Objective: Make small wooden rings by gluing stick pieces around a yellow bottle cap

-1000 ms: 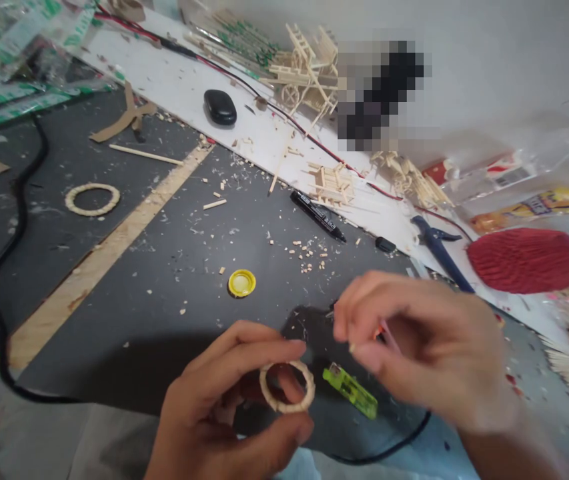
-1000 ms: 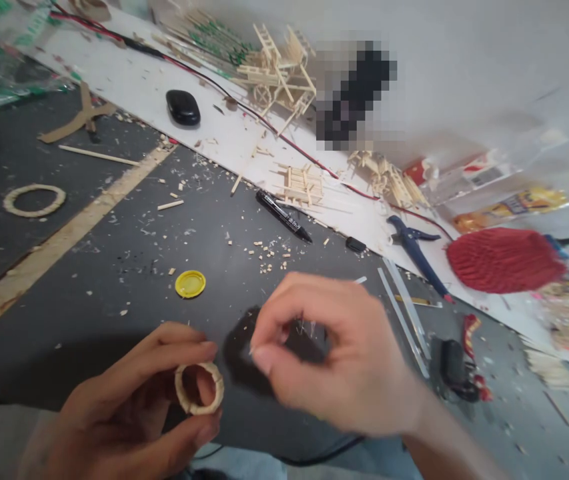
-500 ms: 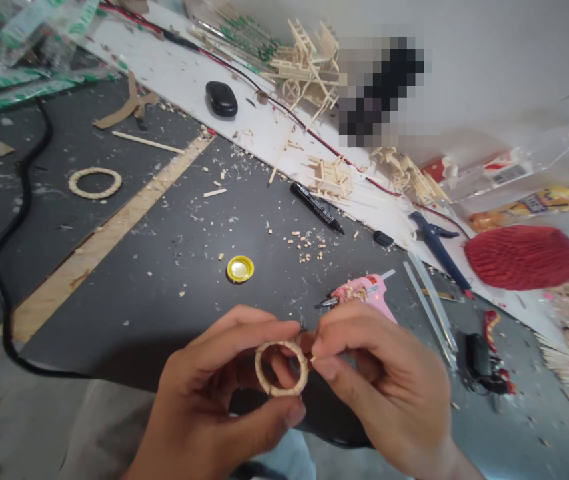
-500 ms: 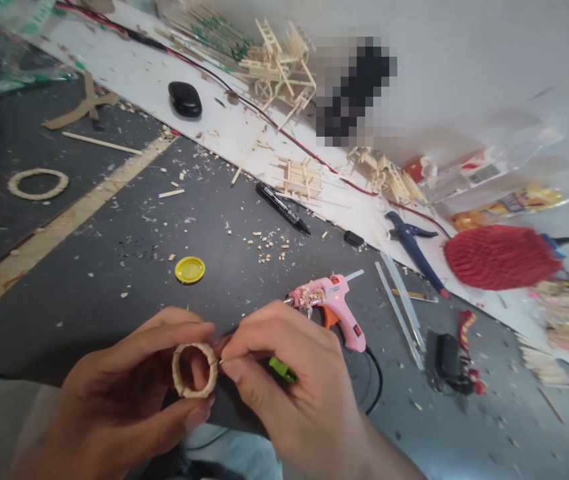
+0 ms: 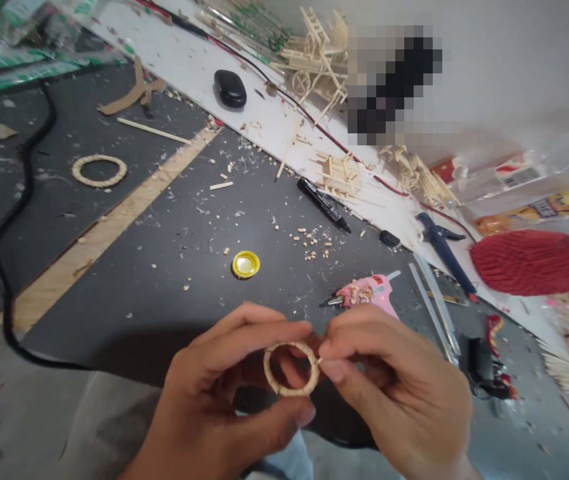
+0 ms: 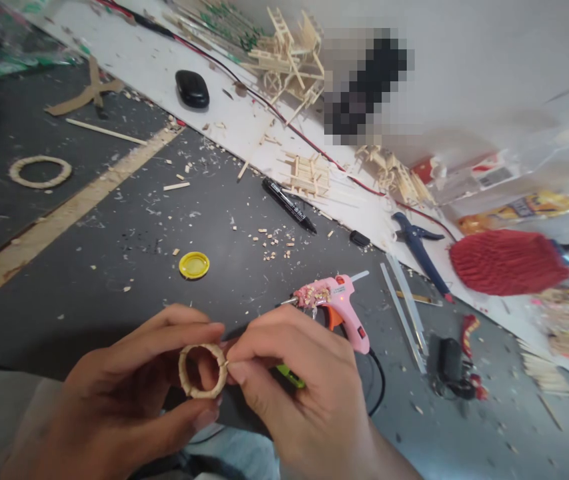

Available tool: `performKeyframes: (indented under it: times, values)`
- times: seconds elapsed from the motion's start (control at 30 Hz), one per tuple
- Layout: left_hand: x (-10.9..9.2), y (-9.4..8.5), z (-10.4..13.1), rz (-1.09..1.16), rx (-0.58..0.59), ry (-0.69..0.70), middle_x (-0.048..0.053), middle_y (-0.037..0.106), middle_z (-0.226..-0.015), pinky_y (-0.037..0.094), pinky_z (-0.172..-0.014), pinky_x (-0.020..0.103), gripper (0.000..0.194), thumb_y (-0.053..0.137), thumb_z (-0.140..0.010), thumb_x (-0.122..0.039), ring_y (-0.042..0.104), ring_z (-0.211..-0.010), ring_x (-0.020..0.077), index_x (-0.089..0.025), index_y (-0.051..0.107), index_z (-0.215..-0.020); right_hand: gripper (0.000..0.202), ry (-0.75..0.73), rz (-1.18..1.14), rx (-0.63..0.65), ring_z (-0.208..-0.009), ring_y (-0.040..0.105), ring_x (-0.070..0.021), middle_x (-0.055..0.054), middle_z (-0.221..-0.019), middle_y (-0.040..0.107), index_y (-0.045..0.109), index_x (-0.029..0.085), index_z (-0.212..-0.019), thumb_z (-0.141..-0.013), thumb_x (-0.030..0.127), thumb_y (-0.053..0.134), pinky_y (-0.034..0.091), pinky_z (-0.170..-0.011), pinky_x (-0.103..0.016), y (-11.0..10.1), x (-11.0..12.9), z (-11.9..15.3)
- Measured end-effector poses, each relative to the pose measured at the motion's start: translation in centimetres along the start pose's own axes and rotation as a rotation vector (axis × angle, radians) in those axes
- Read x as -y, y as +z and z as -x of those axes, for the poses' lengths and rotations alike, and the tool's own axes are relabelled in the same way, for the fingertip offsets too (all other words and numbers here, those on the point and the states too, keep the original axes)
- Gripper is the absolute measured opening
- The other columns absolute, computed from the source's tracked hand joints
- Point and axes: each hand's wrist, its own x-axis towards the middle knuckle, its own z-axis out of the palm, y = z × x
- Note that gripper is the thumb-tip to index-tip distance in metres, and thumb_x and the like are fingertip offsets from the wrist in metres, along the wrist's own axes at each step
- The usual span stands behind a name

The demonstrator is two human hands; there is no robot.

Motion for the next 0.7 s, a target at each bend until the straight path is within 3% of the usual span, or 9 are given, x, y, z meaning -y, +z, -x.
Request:
performKeyframes:
  times: [0.27, 0.7]
  values:
    - [0.14, 0.26, -0.07, -0.001, -0.02, 0.04, -0.002, 0.073, -0.1, 0.063, -0.072, 0.013, 0.055, 0.09, -0.078, -0.003, 0.074, -0.08, 0.0094, -0.043, 0.086, -0.116, 0.013, 0.014, -0.029, -0.001, -0.062, 0.066, -0.0076, 0.004, -0.079, 0.078, 0.076, 0.023, -0.087, -0.091, 0.011, 0.078, 0.046, -0.048, -0.016, -0.12, -0.18, 0.17]
    - [0.25, 0.42, -0.5, 0.022, -0.019, 0.11, -0.002, 0.072, -0.095, 0.063, -0.069, 0.012, 0.058, 0.088, -0.074, 0.001, 0.073, -0.076, 0.009, -0.041, 0.087, -0.115, 0.016, -0.021, -0.108, -0.014, -0.069, 0.072, -0.0071, 0.004, -0.082, 0.081, 0.081, 0.022, -0.092, -0.089, 0.006, 0.077, 0.057, -0.062, -0.012, -0.1, -0.25, 0.3]
